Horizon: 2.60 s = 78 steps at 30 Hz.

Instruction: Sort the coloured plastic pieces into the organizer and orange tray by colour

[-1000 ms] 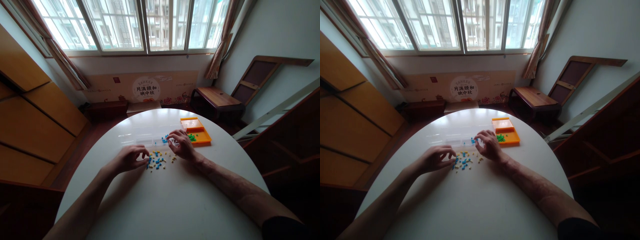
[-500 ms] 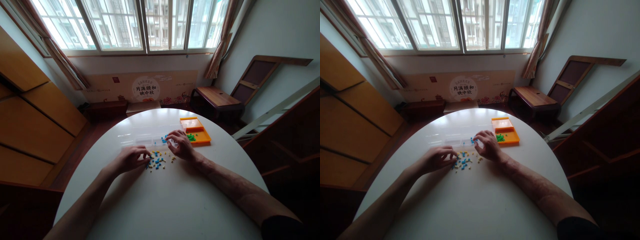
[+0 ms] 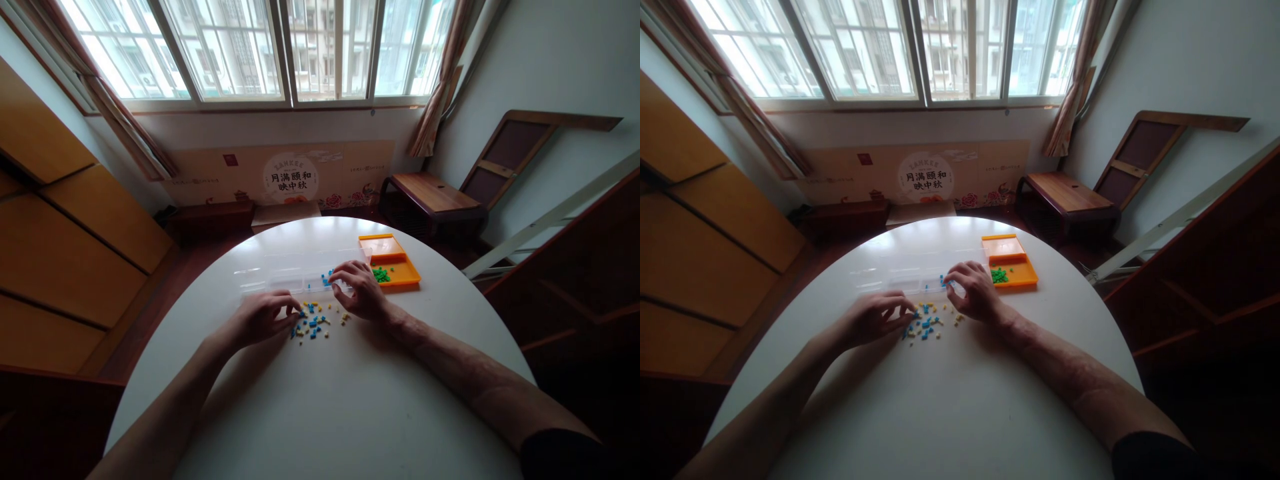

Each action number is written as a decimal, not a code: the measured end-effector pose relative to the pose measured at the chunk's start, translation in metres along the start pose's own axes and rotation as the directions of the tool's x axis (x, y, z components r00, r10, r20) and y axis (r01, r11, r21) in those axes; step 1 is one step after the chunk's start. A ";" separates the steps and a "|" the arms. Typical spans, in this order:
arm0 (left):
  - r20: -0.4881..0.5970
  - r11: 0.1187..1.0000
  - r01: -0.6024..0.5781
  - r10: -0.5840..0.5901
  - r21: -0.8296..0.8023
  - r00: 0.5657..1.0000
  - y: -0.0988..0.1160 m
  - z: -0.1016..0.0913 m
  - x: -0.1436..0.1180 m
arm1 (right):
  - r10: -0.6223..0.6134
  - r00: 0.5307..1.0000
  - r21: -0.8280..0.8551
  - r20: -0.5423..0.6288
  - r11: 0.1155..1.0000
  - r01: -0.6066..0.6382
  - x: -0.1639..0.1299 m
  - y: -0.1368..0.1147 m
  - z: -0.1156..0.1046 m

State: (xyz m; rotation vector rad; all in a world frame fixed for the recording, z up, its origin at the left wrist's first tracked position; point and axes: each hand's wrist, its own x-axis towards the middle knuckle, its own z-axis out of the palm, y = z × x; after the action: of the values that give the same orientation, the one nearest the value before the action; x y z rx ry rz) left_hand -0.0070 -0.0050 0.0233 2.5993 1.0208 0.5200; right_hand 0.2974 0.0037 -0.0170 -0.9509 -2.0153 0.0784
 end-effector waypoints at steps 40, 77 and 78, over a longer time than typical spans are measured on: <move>-0.020 0.984 -0.068 0.073 0.167 0.997 0.000 0.014 0.003 | -0.016 0.999 0.006 0.037 1.000 0.016 0.001 0.000 0.000; -0.182 0.913 -0.086 0.013 -0.398 0.983 0.011 0.044 0.015 | -0.460 0.883 0.029 0.087 0.888 0.460 0.001 0.002 0.007; -0.193 0.918 -0.089 0.013 -0.387 0.981 0.010 0.044 0.015 | -0.457 0.885 0.029 0.085 0.889 0.457 0.001 0.002 0.007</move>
State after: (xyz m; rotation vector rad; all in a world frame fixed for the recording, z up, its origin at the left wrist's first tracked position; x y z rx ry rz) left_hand 0.0283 -0.0076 -0.0089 2.2513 0.8008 0.8977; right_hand 0.2933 0.0081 -0.0214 -0.4491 -2.2707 -0.1323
